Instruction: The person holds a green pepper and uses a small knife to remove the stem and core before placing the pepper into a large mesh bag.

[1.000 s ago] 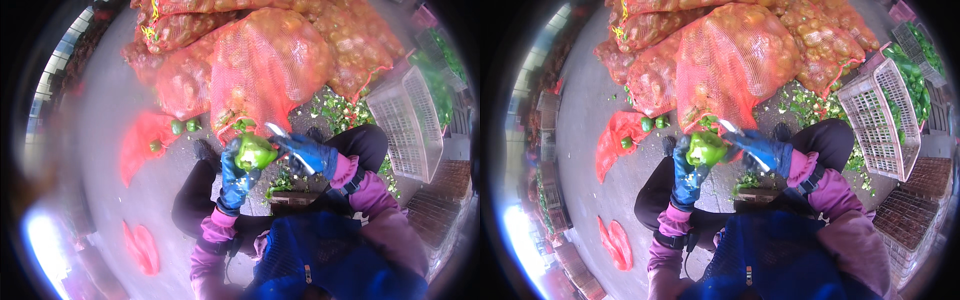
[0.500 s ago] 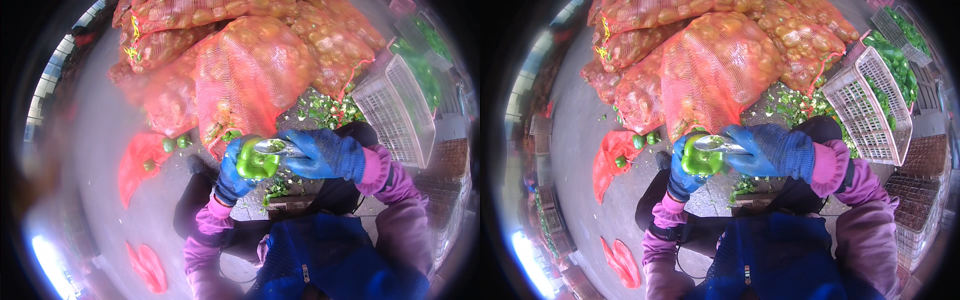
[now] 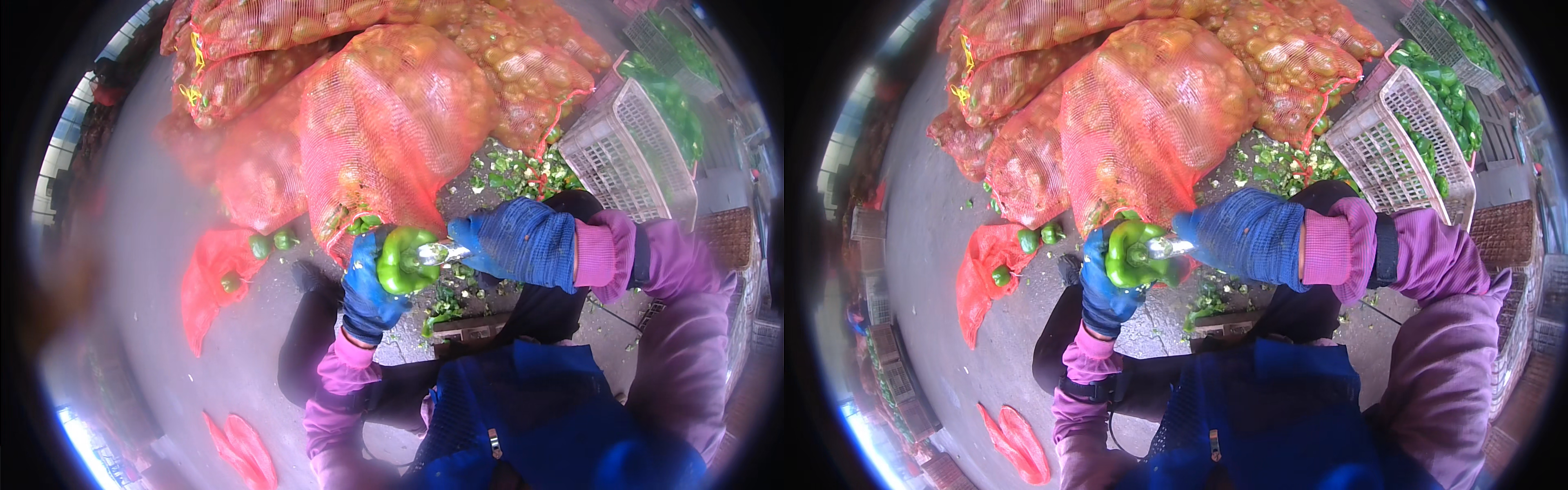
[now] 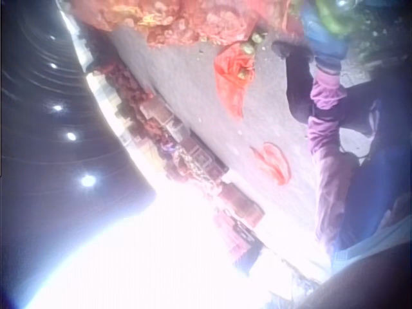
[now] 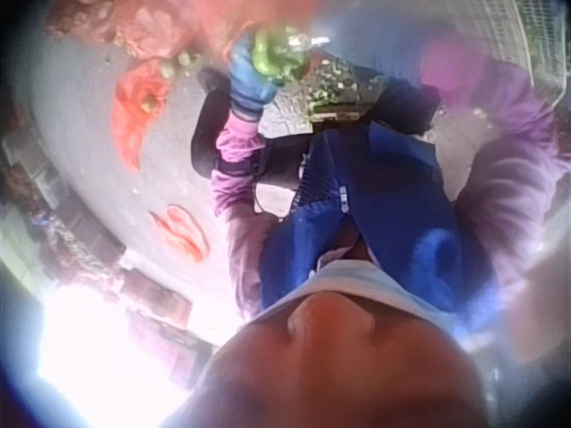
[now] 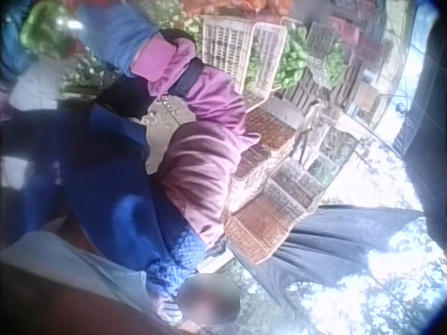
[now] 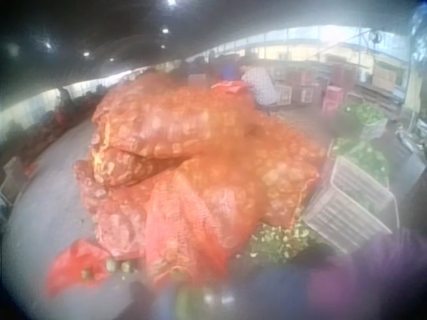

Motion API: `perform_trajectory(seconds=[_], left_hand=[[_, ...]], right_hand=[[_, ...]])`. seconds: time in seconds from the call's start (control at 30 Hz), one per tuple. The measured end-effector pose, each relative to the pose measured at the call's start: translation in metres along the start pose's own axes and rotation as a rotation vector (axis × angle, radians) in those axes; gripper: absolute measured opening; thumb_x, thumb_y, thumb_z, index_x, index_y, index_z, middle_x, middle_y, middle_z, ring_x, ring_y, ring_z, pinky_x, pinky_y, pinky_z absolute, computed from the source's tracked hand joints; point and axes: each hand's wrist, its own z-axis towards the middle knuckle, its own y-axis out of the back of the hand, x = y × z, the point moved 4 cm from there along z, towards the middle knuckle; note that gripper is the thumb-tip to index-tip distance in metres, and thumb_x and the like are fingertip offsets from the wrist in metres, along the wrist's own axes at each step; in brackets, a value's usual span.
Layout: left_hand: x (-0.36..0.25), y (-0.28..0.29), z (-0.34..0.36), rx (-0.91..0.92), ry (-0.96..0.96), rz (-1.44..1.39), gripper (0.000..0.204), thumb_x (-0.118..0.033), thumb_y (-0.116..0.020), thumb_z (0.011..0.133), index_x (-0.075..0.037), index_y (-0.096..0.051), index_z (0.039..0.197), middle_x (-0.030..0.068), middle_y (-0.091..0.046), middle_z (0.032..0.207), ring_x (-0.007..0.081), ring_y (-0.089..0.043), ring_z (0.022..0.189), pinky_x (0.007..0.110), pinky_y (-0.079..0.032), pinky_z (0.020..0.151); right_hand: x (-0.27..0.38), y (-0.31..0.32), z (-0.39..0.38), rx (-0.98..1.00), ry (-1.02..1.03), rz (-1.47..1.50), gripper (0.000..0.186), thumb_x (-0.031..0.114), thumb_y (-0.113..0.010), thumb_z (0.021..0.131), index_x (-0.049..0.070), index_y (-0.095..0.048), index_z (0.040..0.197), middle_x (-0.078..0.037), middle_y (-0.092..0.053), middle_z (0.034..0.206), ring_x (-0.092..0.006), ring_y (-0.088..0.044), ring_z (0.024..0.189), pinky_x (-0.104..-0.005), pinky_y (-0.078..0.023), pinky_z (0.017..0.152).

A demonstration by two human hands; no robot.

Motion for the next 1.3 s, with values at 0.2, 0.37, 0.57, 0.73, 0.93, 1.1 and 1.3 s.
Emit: perform_trajectory(seconds=[0.2,0.37,0.57,0.73,0.93,1.1,1.3], left_hand=[[-0.004,-0.003,0.002,0.242,-0.046,0.045,0.045,-0.004,-0.079,0.067,0.002,-0.061,0.108,0.0109,-0.063,0.098,0.022,-0.063,0.09,0.03,-0.051,0.078],[-0.011,-0.003,0.003,0.196,-0.111,0.114,0.04,-0.002,-0.077,0.07,0.002,-0.061,0.106,0.0106,-0.061,0.1,0.0208,-0.062,0.091,0.03,-0.05,0.078],[0.053,-0.005,-0.01,0.324,0.332,-0.522,0.071,-0.017,-0.07,0.082,0.001,-0.032,0.138,0.0153,-0.056,0.119,0.0221,-0.061,0.099,0.032,-0.052,0.078],[0.044,-0.018,-0.004,0.103,0.492,-0.667,0.061,-0.033,-0.06,0.091,-0.002,-0.035,0.137,0.0136,-0.059,0.115,0.018,-0.063,0.086,0.025,-0.051,0.058],[0.056,-0.02,-0.006,-0.028,0.525,-0.852,0.051,-0.035,-0.057,0.091,-0.001,-0.048,0.128,0.0126,-0.065,0.094,0.015,-0.059,0.058,0.025,-0.044,0.043],[0.067,-0.019,-0.01,0.069,0.661,-0.882,0.055,-0.048,-0.047,0.093,-0.002,-0.052,0.124,0.0127,-0.066,0.095,0.0172,-0.062,0.063,0.028,-0.047,0.045],[0.09,-0.033,-0.028,0.038,0.722,-1.147,0.063,-0.063,-0.04,0.091,-0.013,-0.048,0.129,0.0069,-0.061,0.117,0.0196,-0.065,0.091,0.03,-0.053,0.058]], right_hand=[[0.001,-0.015,-0.006,-0.119,0.129,-0.21,0.018,0.026,-0.058,0.088,0.008,-0.059,0.091,-0.017,-0.061,0.07,-0.036,-0.062,0.06,-0.0443,-0.048,0.052],[-0.013,-0.035,-0.002,0.14,-0.261,0.558,0.028,0.031,-0.062,0.084,0.009,-0.055,0.098,-0.017,-0.058,0.064,-0.0374,-0.062,0.06,-0.0458,-0.049,0.052],[-0.022,-0.033,0.005,-0.098,0.081,-0.178,0.024,0.026,-0.062,0.084,0.007,-0.055,0.096,-0.016,-0.059,0.067,-0.0366,-0.062,0.061,-0.0456,-0.049,0.055],[-0.01,-0.013,0.007,-0.095,0.051,-0.251,0.014,0.02,-0.054,0.089,0.007,-0.055,0.094,-0.015,-0.061,0.07,-0.0309,-0.063,0.059,-0.0424,-0.05,0.056],[-0.005,-0.016,0.014,-0.028,-0.133,0.066,0.02,0.024,-0.049,0.092,0.008,-0.06,0.097,-0.019,-0.062,0.078,-0.0355,-0.063,0.069,-0.0468,-0.049,0.06],[0.011,-0.023,0.018,-0.186,0.119,0.426,0.021,0.028,-0.058,0.089,0.009,-0.059,0.098,-0.017,-0.063,0.076,-0.034,-0.064,0.068,-0.0443,-0.05,0.061],[0.004,0.003,0.031,-0.38,0.105,0.141,0.022,0.031,-0.06,0.086,0.01,-0.057,0.092,-0.015,-0.063,0.07,-0.0362,-0.064,0.065,-0.044,-0.05,0.057]])
